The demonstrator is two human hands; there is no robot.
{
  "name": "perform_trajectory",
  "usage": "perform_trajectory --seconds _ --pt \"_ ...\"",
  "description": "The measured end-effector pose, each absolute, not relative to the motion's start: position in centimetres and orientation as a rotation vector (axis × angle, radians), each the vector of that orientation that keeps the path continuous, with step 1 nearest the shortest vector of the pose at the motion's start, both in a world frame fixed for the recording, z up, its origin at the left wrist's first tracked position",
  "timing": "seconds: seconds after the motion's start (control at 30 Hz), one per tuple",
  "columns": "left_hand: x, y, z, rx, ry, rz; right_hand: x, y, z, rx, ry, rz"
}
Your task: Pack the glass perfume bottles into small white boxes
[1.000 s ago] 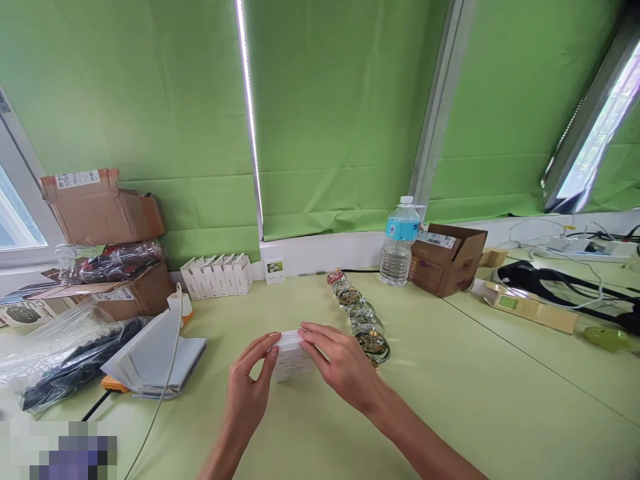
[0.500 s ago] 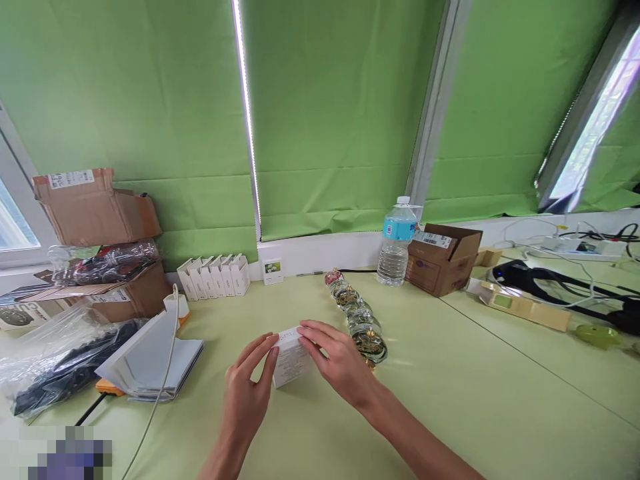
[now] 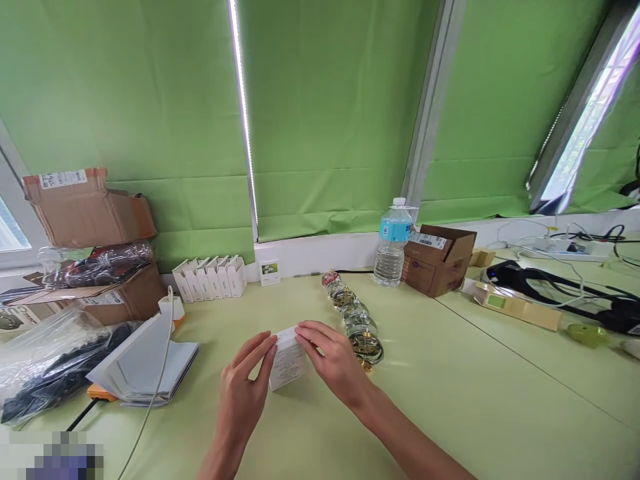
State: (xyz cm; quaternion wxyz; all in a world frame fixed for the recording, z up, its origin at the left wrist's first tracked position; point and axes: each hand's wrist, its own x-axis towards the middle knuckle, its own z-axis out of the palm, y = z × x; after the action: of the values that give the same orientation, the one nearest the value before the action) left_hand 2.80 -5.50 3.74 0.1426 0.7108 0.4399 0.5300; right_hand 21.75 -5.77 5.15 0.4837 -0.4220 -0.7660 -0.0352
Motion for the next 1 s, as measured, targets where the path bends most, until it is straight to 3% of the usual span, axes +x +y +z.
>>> perform_trajectory --seconds 0.63,0.8,1.0 --pt "2.8 -5.5 2.9 2.24 1.339 1.4 21.0 -7.2 5.3 -1.344 -1.997 -0.265" --pt "3.1 -6.0 3.5 2.028 1.34 1.416 20.0 -8.1 4.9 -1.616 -1.976 0.186" --pt "2.0 -5.2 3.2 1.55 1.206 1.266 19.5 -9.1 5.8 -1.302 -1.99 0.689"
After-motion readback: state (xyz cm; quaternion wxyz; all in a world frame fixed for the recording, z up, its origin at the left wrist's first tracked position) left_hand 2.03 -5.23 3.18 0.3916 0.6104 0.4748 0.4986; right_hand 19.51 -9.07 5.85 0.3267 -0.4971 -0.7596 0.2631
